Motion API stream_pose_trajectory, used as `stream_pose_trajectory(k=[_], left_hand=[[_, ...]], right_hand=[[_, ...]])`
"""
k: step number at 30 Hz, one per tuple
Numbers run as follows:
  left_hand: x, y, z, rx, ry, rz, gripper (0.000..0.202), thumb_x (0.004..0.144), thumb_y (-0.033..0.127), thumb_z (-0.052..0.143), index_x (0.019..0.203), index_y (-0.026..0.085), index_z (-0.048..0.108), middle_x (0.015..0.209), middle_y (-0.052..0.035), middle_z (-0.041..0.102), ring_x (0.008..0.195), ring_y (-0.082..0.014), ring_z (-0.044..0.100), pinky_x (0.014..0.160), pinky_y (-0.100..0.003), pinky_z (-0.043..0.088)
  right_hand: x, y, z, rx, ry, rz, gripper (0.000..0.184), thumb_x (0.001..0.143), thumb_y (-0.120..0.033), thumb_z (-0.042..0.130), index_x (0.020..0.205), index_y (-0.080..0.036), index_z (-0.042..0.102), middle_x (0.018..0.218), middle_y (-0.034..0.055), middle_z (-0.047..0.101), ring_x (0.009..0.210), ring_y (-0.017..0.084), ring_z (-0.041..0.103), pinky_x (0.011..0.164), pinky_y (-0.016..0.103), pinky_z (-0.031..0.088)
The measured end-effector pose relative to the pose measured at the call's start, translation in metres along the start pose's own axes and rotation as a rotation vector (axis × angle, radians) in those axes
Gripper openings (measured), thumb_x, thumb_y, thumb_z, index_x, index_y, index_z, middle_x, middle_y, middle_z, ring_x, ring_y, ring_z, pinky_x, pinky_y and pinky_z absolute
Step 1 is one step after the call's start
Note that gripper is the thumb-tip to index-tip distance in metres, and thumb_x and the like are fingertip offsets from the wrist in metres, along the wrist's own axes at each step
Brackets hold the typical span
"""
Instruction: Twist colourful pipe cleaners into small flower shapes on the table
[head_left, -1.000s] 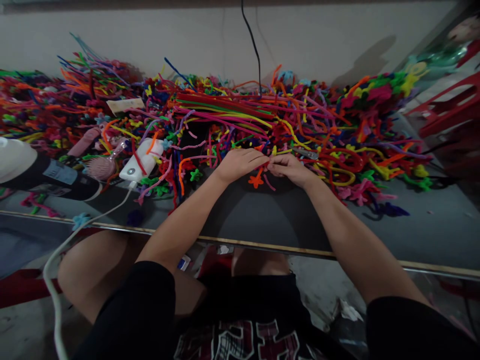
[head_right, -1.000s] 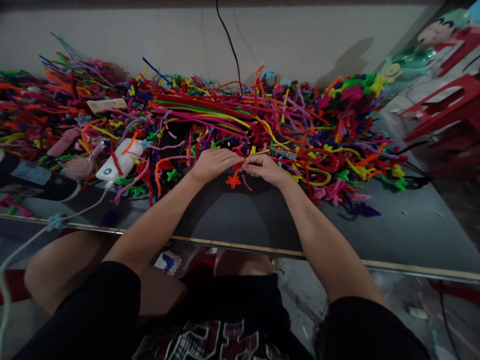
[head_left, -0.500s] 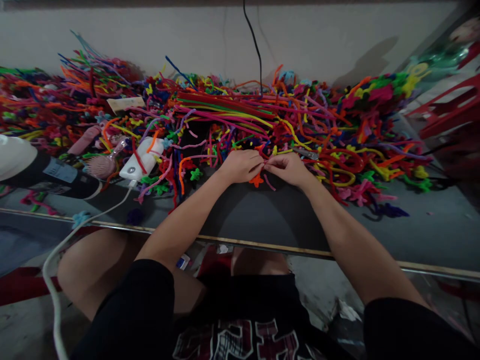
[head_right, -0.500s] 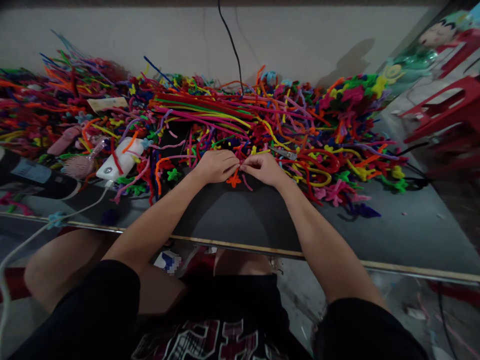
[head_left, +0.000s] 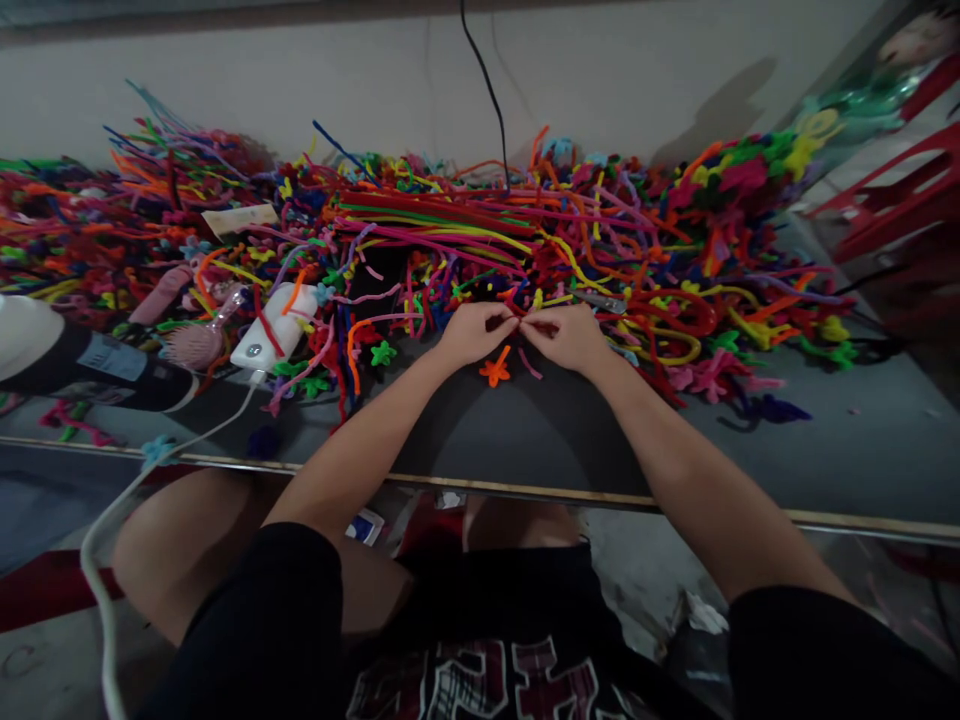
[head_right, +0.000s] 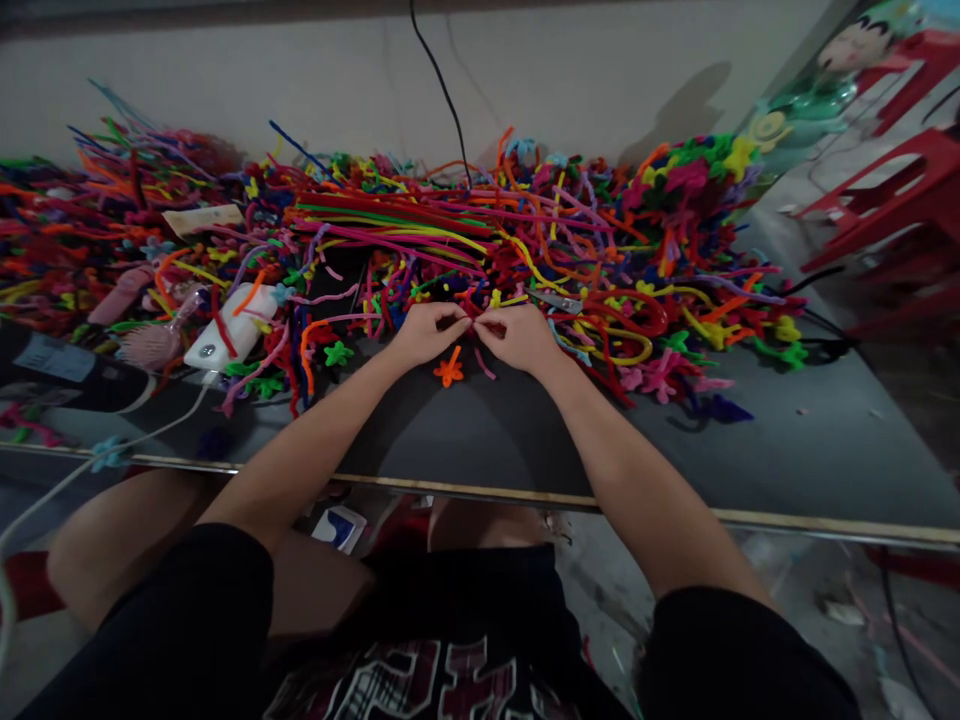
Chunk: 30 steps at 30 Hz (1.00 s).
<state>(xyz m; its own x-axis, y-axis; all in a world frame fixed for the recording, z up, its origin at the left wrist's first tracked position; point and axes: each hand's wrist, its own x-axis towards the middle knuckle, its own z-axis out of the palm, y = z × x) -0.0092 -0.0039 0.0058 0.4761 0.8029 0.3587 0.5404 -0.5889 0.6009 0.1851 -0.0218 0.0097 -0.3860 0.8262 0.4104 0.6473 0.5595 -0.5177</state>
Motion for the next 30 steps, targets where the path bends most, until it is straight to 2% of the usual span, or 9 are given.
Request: stream_pose_trajectory(k=[3,5,9,12,19,24,28,30], left_hand=[[-0.003,-0.003,-0.004,0.161,0.023,0.204,0.026,0.093,0.028,0.048,0.104,0.016,0.068,0.100,-0.0071,0.072,0.092,-0.0149,0.066,0.078,-0.026,0.049],[-0.004,-0.006,-0.006,0.203,0.059,0.304,0.029,0.094,0.028,0.048,0.116,0.017,0.063,0.109,-0.0080,0.070,0.101,-0.0154,0.066,0.083,-0.027,0.050],[-0.002,-0.009,-0.009,0.273,0.151,0.427,0.027,0.095,0.024,0.046,0.114,0.019,0.064,0.105,-0.0073,0.071,0.101,-0.0143,0.066,0.082,-0.026,0.051],[-0.001,-0.011,-0.010,0.315,0.184,0.481,0.026,0.096,0.021,0.043,0.108,0.019,0.066,0.100,-0.0065,0.072,0.098,-0.0127,0.067,0.080,-0.024,0.051],[-0.001,-0.009,-0.010,0.384,0.179,0.532,0.026,0.097,0.027,0.043,0.103,0.021,0.067,0.095,-0.0043,0.072,0.088,-0.0111,0.067,0.072,-0.022,0.047],[-0.003,-0.004,-0.014,0.407,0.118,0.527,0.027,0.096,0.029,0.043,0.097,0.018,0.068,0.092,-0.0056,0.071,0.084,-0.0126,0.065,0.068,-0.023,0.045],[-0.004,0.000,-0.014,0.353,0.113,0.508,0.029,0.095,0.030,0.043,0.090,0.017,0.068,0.086,-0.0055,0.070,0.079,-0.0134,0.064,0.065,-0.024,0.043],[-0.005,0.001,-0.011,0.278,0.128,0.446,0.030,0.093,0.031,0.044,0.082,0.016,0.067,0.078,-0.0048,0.068,0.072,-0.0129,0.061,0.063,-0.025,0.042]], right_hand=[[0.003,0.000,-0.001,0.209,-0.012,0.090,0.022,0.081,-0.033,0.060,0.072,-0.017,0.072,0.067,0.0031,0.068,0.060,0.013,0.057,0.059,0.027,0.039],[0.006,0.000,-0.002,0.411,-0.054,0.160,0.027,0.079,-0.041,0.063,0.068,-0.017,0.069,0.057,0.0004,0.060,0.052,0.010,0.048,0.052,0.026,0.035],[0.007,0.000,-0.002,0.796,-0.153,0.313,0.037,0.071,-0.052,0.071,0.070,-0.016,0.067,0.045,-0.0061,0.043,0.042,0.006,0.032,0.043,0.024,0.022],[0.006,0.000,0.000,0.912,-0.200,0.351,0.038,0.069,-0.052,0.074,0.069,-0.015,0.065,0.046,-0.0070,0.041,0.041,0.004,0.029,0.041,0.023,0.017],[0.004,0.000,-0.001,0.965,-0.240,0.336,0.035,0.071,-0.048,0.075,0.069,-0.015,0.064,0.046,-0.0074,0.040,0.042,0.004,0.029,0.042,0.022,0.016],[0.003,0.001,-0.001,0.898,-0.275,0.263,0.036,0.072,-0.050,0.073,0.067,-0.016,0.065,0.047,-0.0063,0.043,0.045,0.005,0.034,0.044,0.022,0.023],[0.004,-0.001,-0.001,0.847,-0.246,0.235,0.036,0.072,-0.052,0.072,0.070,-0.017,0.068,0.046,-0.0058,0.045,0.045,0.006,0.035,0.045,0.023,0.026],[0.004,-0.003,0.000,0.769,-0.217,0.233,0.035,0.072,-0.053,0.071,0.070,-0.017,0.069,0.046,-0.0052,0.045,0.045,0.007,0.036,0.046,0.024,0.027]])
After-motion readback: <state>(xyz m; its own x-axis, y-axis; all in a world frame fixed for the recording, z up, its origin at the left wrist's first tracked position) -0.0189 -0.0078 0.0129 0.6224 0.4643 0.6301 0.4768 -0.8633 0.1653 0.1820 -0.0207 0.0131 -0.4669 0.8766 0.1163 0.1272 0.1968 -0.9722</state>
